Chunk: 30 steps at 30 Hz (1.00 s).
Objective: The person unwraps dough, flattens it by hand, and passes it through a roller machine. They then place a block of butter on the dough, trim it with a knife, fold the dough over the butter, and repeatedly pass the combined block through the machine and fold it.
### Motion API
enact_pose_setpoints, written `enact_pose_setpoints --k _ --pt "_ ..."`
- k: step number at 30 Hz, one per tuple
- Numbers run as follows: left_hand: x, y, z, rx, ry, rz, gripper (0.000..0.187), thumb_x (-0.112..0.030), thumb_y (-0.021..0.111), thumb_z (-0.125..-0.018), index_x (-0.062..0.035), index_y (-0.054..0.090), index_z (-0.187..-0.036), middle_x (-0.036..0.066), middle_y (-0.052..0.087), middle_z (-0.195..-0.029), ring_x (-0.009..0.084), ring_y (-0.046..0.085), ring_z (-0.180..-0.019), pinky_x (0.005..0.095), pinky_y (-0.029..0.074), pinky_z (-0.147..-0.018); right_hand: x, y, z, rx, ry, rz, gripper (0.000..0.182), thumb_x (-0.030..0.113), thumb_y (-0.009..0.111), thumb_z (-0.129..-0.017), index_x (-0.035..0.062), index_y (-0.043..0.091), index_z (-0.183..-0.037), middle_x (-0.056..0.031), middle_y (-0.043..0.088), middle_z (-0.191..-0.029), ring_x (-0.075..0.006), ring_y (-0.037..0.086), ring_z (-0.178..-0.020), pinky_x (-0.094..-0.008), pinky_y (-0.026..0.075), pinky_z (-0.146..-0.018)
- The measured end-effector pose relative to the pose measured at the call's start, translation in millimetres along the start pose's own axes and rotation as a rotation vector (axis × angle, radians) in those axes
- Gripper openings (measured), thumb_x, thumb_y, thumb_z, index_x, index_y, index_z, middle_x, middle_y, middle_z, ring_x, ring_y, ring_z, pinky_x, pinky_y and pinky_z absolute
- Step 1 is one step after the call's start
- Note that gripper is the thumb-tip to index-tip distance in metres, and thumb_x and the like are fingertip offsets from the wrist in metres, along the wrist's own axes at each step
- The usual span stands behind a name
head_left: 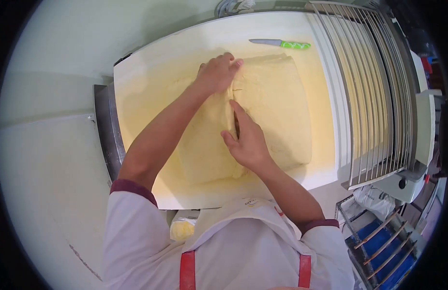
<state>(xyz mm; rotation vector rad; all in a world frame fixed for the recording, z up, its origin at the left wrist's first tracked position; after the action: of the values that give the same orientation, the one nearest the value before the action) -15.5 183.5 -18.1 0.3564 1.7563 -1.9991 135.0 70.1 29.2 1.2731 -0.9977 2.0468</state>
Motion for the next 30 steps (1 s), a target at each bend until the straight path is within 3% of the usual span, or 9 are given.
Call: enact_pose_setpoints --k 2,5,8,12,13,17,23,27,30 --pt "-14.4 7.4 10.2 0.009 0.036 -0.192 0.045 -0.043 0.032 -0.102 -0.0083 0.057 -0.116 0.013 0.063 -0.114 0.0306 0.059 -0.109 0.0485 0.039 -0.095 -5.2 5.0 5.1 0.106 0.180 -0.229 0.065 0.003 0.059 -0.087 0.0025 0.028 -0.145 -0.0234 0.053 -0.126 -0.0342 0.058 -0.113 -0.0421 0.047 -0.094" --pt "-29.2 5.3 16.5 0.032 0.020 -0.319 0.046 -0.043 0.032 -0.102 -0.0073 0.055 -0.121 0.013 0.060 -0.121 0.0292 0.057 -0.114 0.0513 0.036 -0.099 -26.2 15.7 26.5 -0.014 0.044 -0.496 0.068 0.007 0.061 -0.086 0.0044 0.028 -0.145 -0.0250 0.056 -0.119 -0.0407 0.059 -0.106 -0.0418 0.049 -0.090" --pt "-17.7 0.8 16.4 -0.013 0.062 -0.148 0.049 -0.043 0.031 -0.102 -0.0068 0.051 -0.128 0.013 0.055 -0.129 0.0292 0.052 -0.121 0.0544 0.031 -0.103 -10.6 10.6 57.4 -0.135 -0.316 0.204 0.067 0.005 0.061 -0.085 0.0035 0.029 -0.145 -0.0234 0.059 -0.112 -0.0424 0.061 -0.098 -0.0433 0.049 -0.088" --pt "-17.7 13.1 46.5 -0.223 0.302 -0.252 0.050 -0.042 0.028 -0.102 -0.0103 0.046 -0.136 0.012 0.046 -0.141 0.0285 0.040 -0.134 0.0548 0.024 -0.111 -12.2 13.0 62.5 -0.025 -0.031 0.123 0.065 0.006 0.061 -0.086 0.0039 0.030 -0.144 -0.0238 0.056 -0.112 -0.0426 0.060 -0.092 -0.0477 0.049 -0.084" --pt "-18.4 19.4 46.7 -0.208 0.229 -0.292 0.050 -0.042 0.029 -0.102 -0.0106 0.044 -0.139 0.012 0.044 -0.143 0.0280 0.037 -0.136 0.0546 0.021 -0.112 -16.2 15.3 66.0 -0.025 -0.017 0.055 0.066 0.007 0.061 -0.086 0.0051 0.030 -0.144 -0.0241 0.056 -0.111 -0.0427 0.059 -0.091 -0.0486 0.048 -0.082" --pt "-30.1 15.8 40.9 -0.131 0.086 -0.308 0.053 -0.042 0.028 -0.102 -0.0115 0.035 -0.145 0.012 0.038 -0.149 0.0268 0.028 -0.142 0.0544 0.015 -0.115 -19.9 26.0 86.9 -0.231 -0.349 0.122 0.061 0.008 0.060 -0.086 0.0088 0.036 -0.142 -0.0246 0.056 -0.109 -0.0420 0.059 -0.087 -0.0490 0.048 -0.080" --pt "-41.4 28.1 74.9 -0.192 0.307 -0.244 0.055 -0.041 0.027 -0.102 -0.0116 0.030 -0.148 0.013 0.030 -0.154 0.0278 0.023 -0.144 0.0548 0.011 -0.116 -23.1 22.3 94.6 0.004 0.019 0.029 0.049 0.003 0.059 -0.085 0.0069 0.047 -0.132 -0.0217 0.051 -0.116 -0.0394 0.057 -0.097 -0.0475 0.046 -0.086" --pt "-44.9 35.1 79.2 -0.258 0.221 -0.307 0.054 -0.040 0.029 -0.102 -0.0120 0.030 -0.148 0.013 0.029 -0.154 0.0281 0.021 -0.145 0.0541 0.010 -0.116 -30.8 34.4 118.6 -0.168 -0.165 -0.030 0.049 0.002 0.060 -0.084 0.0063 0.047 -0.131 -0.0199 0.054 -0.109 -0.0386 0.057 -0.096 -0.0451 0.047 -0.084" --pt "-34.0 29.4 86.3 -0.134 0.313 -0.065 0.055 -0.038 0.031 -0.101 -0.0125 0.027 -0.150 0.013 0.026 -0.156 0.0288 0.018 -0.146 0.0543 0.008 -0.116 -31.3 35.8 125.0 -0.190 -0.170 0.047 0.047 0.002 0.061 -0.083 0.0058 0.048 -0.129 -0.0194 0.055 -0.105 -0.0375 0.057 -0.092 -0.0436 0.047 -0.082"
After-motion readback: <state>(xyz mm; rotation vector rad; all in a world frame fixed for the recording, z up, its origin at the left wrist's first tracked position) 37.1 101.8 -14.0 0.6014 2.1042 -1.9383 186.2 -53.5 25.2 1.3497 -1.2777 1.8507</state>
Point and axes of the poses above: each hand's wrist, its own z-axis away from the middle knuckle, its own y-axis out of the palm, x = y × z, the point moved 4 cm from there along -z, towards the middle knuckle
